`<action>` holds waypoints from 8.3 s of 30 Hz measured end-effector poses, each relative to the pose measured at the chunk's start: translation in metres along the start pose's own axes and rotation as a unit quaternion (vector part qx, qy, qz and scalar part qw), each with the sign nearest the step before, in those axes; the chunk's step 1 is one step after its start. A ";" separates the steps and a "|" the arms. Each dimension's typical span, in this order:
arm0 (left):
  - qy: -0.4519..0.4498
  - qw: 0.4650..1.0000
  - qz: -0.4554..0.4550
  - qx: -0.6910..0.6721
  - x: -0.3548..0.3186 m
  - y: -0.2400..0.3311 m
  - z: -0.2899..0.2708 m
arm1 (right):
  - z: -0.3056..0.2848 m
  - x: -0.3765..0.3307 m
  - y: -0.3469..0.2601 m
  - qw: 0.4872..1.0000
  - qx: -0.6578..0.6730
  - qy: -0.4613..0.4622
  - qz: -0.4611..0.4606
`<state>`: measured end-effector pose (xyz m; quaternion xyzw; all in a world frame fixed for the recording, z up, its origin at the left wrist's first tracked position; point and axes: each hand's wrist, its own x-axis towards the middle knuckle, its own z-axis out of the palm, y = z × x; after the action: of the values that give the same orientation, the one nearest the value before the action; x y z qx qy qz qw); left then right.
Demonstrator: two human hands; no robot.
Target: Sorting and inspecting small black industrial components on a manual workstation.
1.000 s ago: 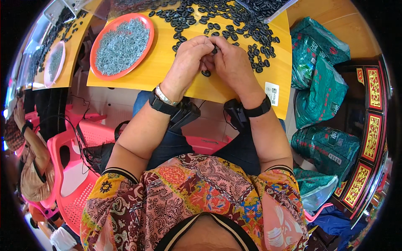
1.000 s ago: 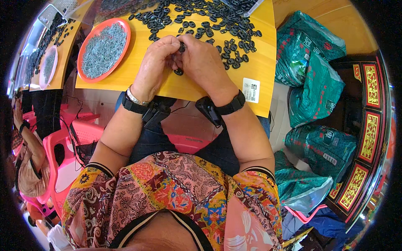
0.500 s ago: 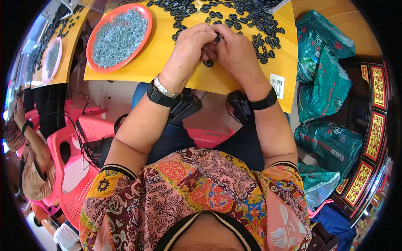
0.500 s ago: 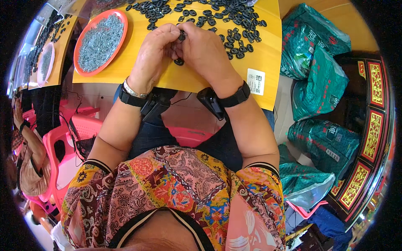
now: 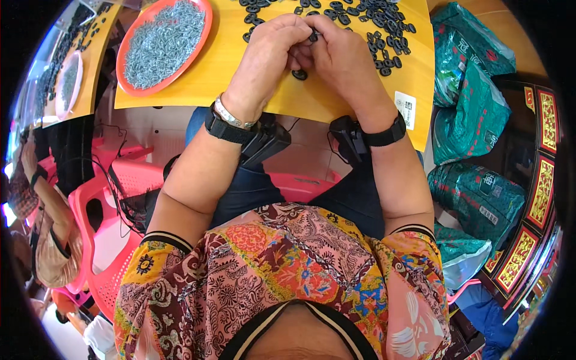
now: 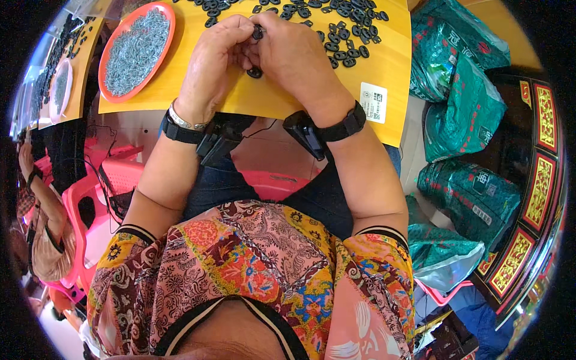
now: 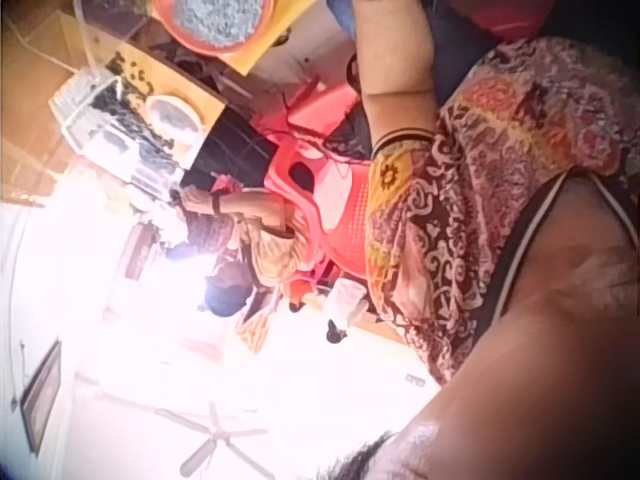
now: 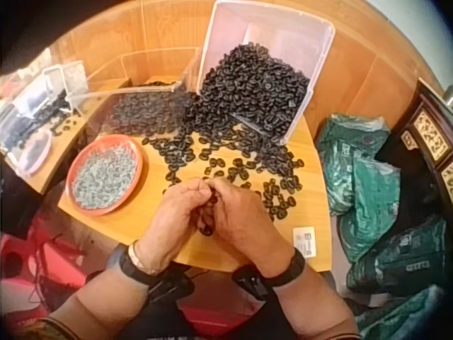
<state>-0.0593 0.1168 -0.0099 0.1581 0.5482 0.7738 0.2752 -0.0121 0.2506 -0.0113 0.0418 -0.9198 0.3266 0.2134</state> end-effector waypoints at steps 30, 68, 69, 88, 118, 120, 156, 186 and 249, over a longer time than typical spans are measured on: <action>0.001 1.000 0.000 0.004 0.000 0.000 0.000 | 0.000 0.000 0.000 1.000 -0.003 -0.010 0.011; 0.010 0.999 -0.030 -0.012 0.002 0.001 0.002 | -0.006 0.001 -0.007 0.999 -0.013 -0.040 0.034; 0.008 1.000 -0.028 -0.006 0.002 0.001 0.002 | -0.007 0.001 -0.007 0.998 -0.016 -0.042 0.038; 0.050 0.998 -0.036 -0.025 0.002 0.007 0.014 | -0.014 0.001 -0.003 0.995 0.077 -0.032 0.051; 0.061 0.991 0.023 -0.115 0.001 -0.006 0.013 | -0.025 0.002 -0.010 0.994 0.106 -0.002 0.007; 0.067 0.992 0.024 -0.103 -0.001 -0.006 0.014 | -0.025 0.002 -0.011 0.995 0.100 -0.005 0.003; 0.038 0.990 -0.012 -0.138 0.000 -0.002 0.005 | -0.035 0.007 -0.003 0.901 0.369 -0.038 0.225; -0.010 0.996 0.007 -0.085 0.001 -0.006 0.000 | -0.026 0.002 -0.004 0.915 0.366 -0.055 0.162; 0.055 0.994 0.074 0.062 0.000 -0.017 0.010 | -0.025 -0.006 -0.023 0.984 -0.162 -0.009 -0.072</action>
<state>-0.0493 0.1283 -0.0222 0.1724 0.5965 0.7637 0.1765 0.0072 0.2477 0.0163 0.0763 -0.9571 0.1563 0.2317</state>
